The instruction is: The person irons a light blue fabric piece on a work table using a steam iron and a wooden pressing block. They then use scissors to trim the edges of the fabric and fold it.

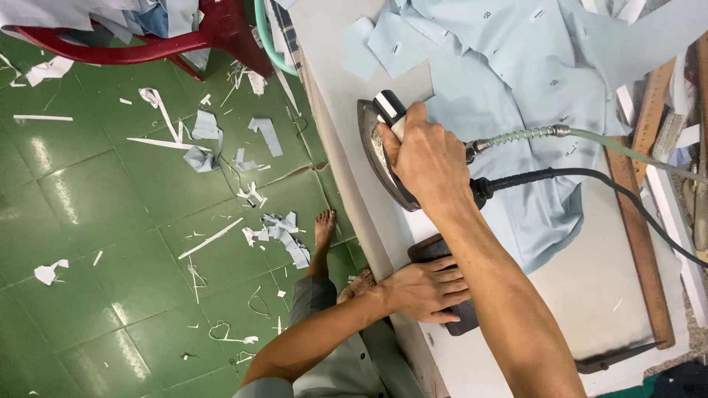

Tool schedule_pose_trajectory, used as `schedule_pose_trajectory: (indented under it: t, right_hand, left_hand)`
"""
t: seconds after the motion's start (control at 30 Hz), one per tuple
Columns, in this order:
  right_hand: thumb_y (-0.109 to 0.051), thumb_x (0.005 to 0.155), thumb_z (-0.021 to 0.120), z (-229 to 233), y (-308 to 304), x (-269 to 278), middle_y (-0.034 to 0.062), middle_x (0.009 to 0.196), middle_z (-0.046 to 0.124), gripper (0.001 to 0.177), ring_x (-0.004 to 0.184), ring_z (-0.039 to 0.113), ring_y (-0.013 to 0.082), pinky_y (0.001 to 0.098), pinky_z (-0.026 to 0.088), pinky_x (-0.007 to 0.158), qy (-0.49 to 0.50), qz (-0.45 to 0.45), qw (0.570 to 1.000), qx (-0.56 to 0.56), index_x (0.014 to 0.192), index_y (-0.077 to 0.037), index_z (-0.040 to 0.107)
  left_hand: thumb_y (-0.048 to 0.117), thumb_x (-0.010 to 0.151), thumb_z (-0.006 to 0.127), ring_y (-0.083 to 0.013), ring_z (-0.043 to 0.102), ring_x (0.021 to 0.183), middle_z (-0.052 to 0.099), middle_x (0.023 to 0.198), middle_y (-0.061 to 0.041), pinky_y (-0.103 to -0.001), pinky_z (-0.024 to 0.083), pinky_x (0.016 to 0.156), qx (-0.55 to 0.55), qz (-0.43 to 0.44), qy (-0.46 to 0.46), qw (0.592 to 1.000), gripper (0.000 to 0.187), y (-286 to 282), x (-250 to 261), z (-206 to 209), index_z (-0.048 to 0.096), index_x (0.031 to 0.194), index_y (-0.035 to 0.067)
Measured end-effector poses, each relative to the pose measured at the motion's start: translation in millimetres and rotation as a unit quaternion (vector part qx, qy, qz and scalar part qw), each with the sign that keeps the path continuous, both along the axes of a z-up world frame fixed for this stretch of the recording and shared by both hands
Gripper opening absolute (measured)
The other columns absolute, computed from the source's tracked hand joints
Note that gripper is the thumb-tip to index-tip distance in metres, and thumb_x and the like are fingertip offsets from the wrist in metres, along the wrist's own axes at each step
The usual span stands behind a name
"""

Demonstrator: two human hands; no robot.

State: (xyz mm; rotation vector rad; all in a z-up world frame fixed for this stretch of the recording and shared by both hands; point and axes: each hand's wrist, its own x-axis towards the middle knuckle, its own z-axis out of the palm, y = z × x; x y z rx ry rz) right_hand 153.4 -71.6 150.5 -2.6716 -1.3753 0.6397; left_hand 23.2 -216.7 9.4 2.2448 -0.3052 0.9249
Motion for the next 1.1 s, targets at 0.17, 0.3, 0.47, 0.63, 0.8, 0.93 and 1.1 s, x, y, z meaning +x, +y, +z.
schedule_pose_trajectory:
  t: [0.17, 0.3, 0.47, 0.63, 0.8, 0.93, 1.1]
  right_hand:
    - [-0.049, 0.105, 0.05, -5, 4, 3, 0.0241, 0.08, 0.07, 0.045, 0.076, 0.074, 0.045, 0.0556, 0.061, 0.064, -0.005, 0.001, 1.0, 0.006, 0.11, -0.004, 0.052]
    - [-0.044, 0.107, 0.044, -6, 1, 9, 0.0207, 0.081, 0.066, 0.044, 0.066, 0.065, 0.0473, 0.0594, 0.049, 0.054, 0.029, 0.026, 0.999, 0.034, 0.117, 0.0, 0.043]
    - [-0.036, 0.106, 0.047, -5, -10, 12, 0.0321, 0.103, 0.065, 0.046, 0.094, 0.07, 0.0552, 0.0632, 0.057, 0.078, 0.075, 0.035, 0.994, 0.077, 0.134, 0.001, 0.043]
    - [-0.048, 0.107, 0.048, -12, -28, 10, 0.0269, 0.095, 0.071, 0.05, 0.094, 0.072, 0.0481, 0.0588, 0.059, 0.076, 0.076, 0.002, 0.996, 0.036, 0.129, -0.003, 0.045]
    - [-0.051, 0.105, 0.051, -4, -46, 1, 0.0291, 0.093, 0.07, 0.052, 0.093, 0.072, 0.0498, 0.0588, 0.06, 0.073, 0.073, -0.025, 0.997, 0.016, 0.125, -0.003, 0.047]
    - [-0.051, 0.104, 0.05, -2, -55, -5, 0.0288, 0.091, 0.071, 0.051, 0.091, 0.072, 0.0499, 0.0594, 0.06, 0.075, 0.067, -0.021, 0.998, 0.001, 0.12, -0.003, 0.048]
    - [-0.054, 0.106, 0.04, -16, -56, -13, 0.0222, 0.083, 0.07, 0.049, 0.082, 0.075, 0.0443, 0.0565, 0.061, 0.072, 0.0, -0.021, 1.0, -0.019, 0.114, -0.006, 0.047]
  left_hand:
    - [0.047, 0.102, 0.043, -0.0323, 0.062, 0.13, 0.067, 0.133, -0.015, -0.054, 0.041, 0.121, 0.003, -0.024, 0.028, 0.999, 0.056, -12, -1, -20, 0.064, 0.131, 0.004]
    - [0.07, 0.094, 0.038, -0.0239, 0.038, 0.153, 0.052, 0.156, -0.007, -0.047, 0.015, 0.134, 0.143, -0.062, 0.177, 0.972, 0.081, 0, -10, -3, 0.06, 0.145, 0.011]
    - [0.054, 0.061, 0.087, -0.0295, 0.045, 0.142, 0.059, 0.142, -0.01, -0.055, 0.018, 0.133, 0.149, -0.111, 0.189, 0.964, 0.089, 14, -9, 22, 0.064, 0.133, 0.007]
    - [0.041, 0.067, 0.091, -0.0284, 0.035, 0.149, 0.052, 0.151, -0.006, -0.056, 0.009, 0.134, 0.184, -0.124, 0.262, 0.939, 0.092, 9, -4, 25, 0.053, 0.145, 0.012]
    - [0.038, 0.078, 0.087, -0.0237, 0.02, 0.158, 0.038, 0.163, 0.0, -0.048, 0.007, 0.134, 0.213, -0.129, 0.331, 0.91, 0.09, 12, -5, 28, 0.043, 0.153, 0.019]
    - [0.043, 0.072, 0.086, -0.0255, 0.023, 0.157, 0.044, 0.16, 0.0, -0.05, 0.008, 0.134, 0.185, -0.144, 0.323, 0.917, 0.092, 13, -8, 25, 0.046, 0.151, 0.018]
    - [0.054, 0.072, 0.076, -0.0272, 0.04, 0.15, 0.057, 0.151, 0.002, -0.052, 0.021, 0.129, 0.094, -0.148, 0.284, 0.943, 0.085, -23, -9, -62, 0.054, 0.147, 0.019]
